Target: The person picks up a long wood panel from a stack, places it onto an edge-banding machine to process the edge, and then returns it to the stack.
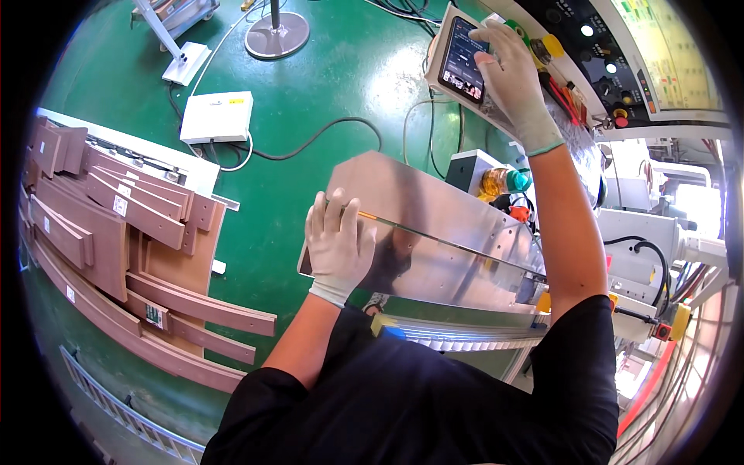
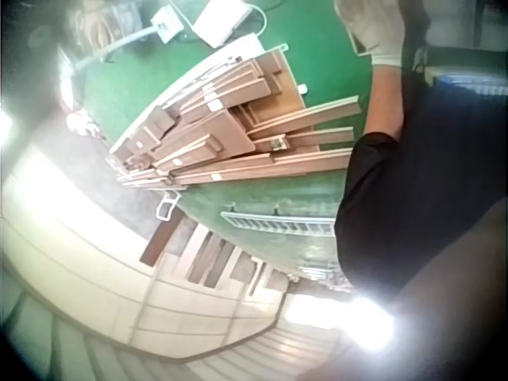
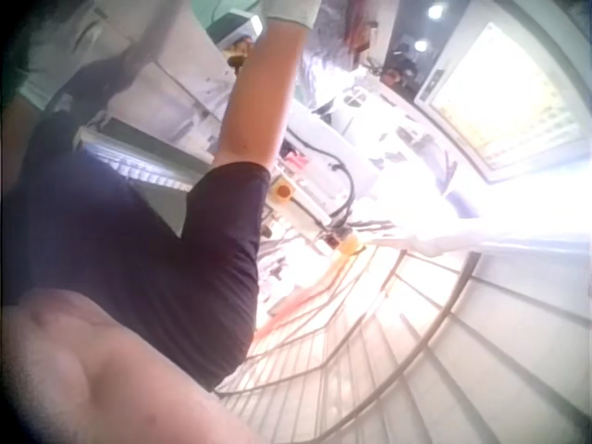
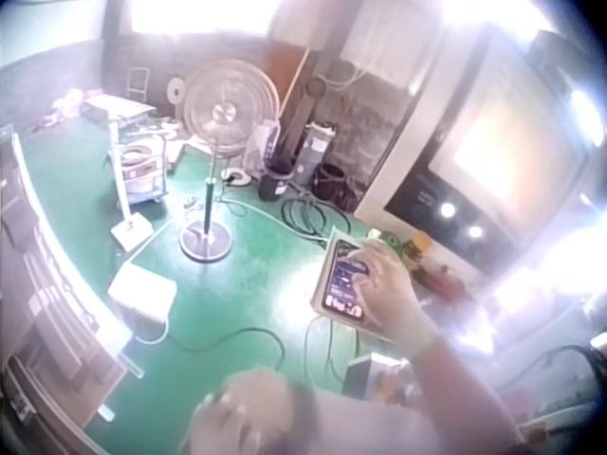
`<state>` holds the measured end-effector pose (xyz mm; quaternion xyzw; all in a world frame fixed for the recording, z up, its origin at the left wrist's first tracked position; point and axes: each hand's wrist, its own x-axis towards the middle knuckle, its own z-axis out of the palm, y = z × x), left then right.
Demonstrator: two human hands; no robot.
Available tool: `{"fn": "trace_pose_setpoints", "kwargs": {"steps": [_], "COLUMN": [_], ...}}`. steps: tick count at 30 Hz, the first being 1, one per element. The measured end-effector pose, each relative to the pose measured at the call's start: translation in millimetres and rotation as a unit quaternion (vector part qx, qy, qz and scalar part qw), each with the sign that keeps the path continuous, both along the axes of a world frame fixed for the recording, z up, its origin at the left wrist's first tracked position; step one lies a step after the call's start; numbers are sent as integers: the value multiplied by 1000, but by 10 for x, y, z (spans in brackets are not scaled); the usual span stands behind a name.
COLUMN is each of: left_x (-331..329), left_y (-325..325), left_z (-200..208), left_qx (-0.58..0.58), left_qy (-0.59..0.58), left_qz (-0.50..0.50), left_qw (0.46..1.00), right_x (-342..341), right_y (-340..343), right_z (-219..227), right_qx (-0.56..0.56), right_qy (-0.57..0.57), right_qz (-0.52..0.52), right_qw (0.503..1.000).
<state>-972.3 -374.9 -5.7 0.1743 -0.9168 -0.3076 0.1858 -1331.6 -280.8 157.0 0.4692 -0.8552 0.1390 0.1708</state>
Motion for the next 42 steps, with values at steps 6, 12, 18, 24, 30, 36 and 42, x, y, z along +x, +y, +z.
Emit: {"fn": "trace_pose_setpoints", "kwargs": {"steps": [6, 12, 18, 24, 30, 36, 42], "left_x": [14, -9, 15, -3, -9, -34, -497], "left_y": [17, 22, 13, 7, 65, 106, -115], "left_z": [-17, 8, -8, 14, 4, -27, 40], "left_qx": [-7, -8, -5, -8, -23, -33, 29], "left_qy": [3, -8, -7, -10, -7, -1, 108], "left_qz": [4, 1, 3, 6, 13, 13, -12], "left_qw": [1000, 1000, 1000, 1000, 1000, 999, 994], "right_x": [137, 130, -73, -220, -168, 679, 2443], "right_y": [126, 13, -12, 297, 514, 757, 1402], "right_z": [-104, -210, -49, -6, 36, 349, 430], "right_qx": [79, 74, 3, 26, 74, -32, -117], "right_qy": [7, 43, -15, 0, -1, -32, -204], "right_qz": [-58, -14, 19, -48, -90, -2, 220], "right_qw": [995, 996, 1000, 998, 993, 999, 947]}}
